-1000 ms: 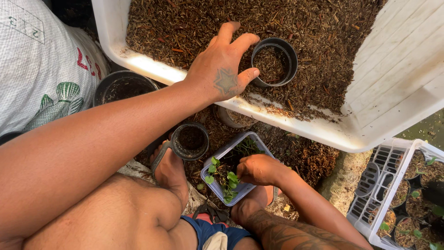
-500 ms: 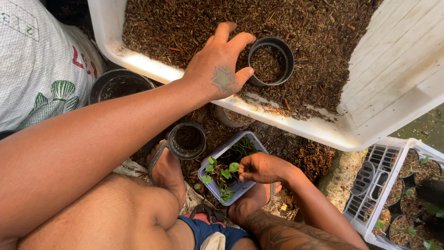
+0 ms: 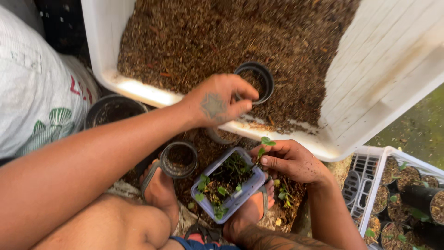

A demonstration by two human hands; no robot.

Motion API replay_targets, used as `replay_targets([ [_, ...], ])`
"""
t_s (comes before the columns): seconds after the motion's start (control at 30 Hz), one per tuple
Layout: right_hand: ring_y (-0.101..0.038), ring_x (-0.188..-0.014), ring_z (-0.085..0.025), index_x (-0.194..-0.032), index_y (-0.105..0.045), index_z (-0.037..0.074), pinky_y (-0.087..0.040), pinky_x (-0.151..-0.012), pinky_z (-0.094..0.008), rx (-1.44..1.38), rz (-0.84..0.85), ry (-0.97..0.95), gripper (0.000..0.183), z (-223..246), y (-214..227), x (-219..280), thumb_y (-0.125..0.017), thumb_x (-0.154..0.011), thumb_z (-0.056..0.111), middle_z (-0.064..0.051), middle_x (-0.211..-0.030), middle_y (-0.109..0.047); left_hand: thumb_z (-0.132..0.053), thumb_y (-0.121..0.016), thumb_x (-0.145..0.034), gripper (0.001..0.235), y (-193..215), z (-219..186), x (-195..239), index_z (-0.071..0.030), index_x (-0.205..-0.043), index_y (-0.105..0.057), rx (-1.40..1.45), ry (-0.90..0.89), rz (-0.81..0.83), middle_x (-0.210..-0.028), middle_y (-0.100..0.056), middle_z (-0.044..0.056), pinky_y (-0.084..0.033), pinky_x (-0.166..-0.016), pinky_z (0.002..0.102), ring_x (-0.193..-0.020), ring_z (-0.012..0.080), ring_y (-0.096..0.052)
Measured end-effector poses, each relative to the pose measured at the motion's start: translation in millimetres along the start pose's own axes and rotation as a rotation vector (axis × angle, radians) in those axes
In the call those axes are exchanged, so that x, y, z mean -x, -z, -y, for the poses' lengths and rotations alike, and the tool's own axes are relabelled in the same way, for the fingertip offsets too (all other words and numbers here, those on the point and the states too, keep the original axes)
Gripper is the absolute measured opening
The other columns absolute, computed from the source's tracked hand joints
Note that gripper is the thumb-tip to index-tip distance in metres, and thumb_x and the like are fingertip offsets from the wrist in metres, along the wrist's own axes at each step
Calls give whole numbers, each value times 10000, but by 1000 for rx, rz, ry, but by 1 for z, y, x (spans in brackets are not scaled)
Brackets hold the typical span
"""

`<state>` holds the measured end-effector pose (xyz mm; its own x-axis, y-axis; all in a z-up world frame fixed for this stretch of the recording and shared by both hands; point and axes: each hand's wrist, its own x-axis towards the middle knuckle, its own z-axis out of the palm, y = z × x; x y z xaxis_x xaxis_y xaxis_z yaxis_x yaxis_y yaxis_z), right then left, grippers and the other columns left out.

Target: The person plants small seedlings into black plastic pots using soil from a large white bin. They fill each pot with soil, place a seedling inside, cover the roots, and then place the finished pot into a white crate.

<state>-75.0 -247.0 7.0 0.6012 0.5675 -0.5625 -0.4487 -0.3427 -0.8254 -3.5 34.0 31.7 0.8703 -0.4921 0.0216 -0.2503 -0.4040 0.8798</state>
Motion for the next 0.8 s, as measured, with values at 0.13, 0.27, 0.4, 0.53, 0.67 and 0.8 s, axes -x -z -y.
replay_targets([
  [0.13,-585,-651,-68,-1158,-706,40,-502,-564,-245,-151,-118,155,259,14,-4,-2,-725,-906,98,15,-792,-655,-228,-734,-880,379,-13,-5,-1,-75,-1227,-734,145,-38,219,-1083,-783,76,-607,-851,317,-941,161,-760],
  [0.27,-574,-615,-81,-1070,-652,51,-464,-515,-243,-330,-163,202,200,22,-6,-6,-741,-893,74,-7,-796,-670,-246,-762,-863,444,-19,-8,-1,-64,-1266,-717,331,9,333,-1030,-767,53,-608,-847,328,-908,156,-723],
  [0.4,-562,-579,-86,-988,-603,77,-444,-480,-235,-366,-150,256,168,21,-6,-6,-750,-907,81,-6,-743,-634,-250,-794,-867,463,-16,-12,2,-70,-1282,-693,450,119,389,-1048,-743,21,-568,-915,307,-988,127,-696],
  [0.53,-556,-572,-81,-904,-543,112,-423,-465,-224,-410,-150,244,194,19,-5,-9,-735,-907,84,-12,-766,-658,-245,-776,-885,403,-14,-15,4,-67,-1244,-737,493,88,441,-1058,-736,20,-550,-956,299,-1017,110,-683],
  [0.67,-548,-574,-72,-925,-547,112,-418,-470,-213,-482,-111,232,184,15,-4,-11,-727,-952,92,-6,-756,-622,-248,-798,-857,343,-17,-16,4,-71,-1149,-765,606,174,459,-1029,-763,15,-549,-892,310,-954,110,-678],
  [0.8,-573,-587,-76,-972,-548,111,-435,-482,-210,-515,-108,222,139,16,-4,-11,-685,-950,125,-53,-832,-696,-265,-809,-871,270,-20,-16,3,-48,-1028,-776,623,177,427,-968,-774,36,-562,-900,295,-944,120,-706],
])
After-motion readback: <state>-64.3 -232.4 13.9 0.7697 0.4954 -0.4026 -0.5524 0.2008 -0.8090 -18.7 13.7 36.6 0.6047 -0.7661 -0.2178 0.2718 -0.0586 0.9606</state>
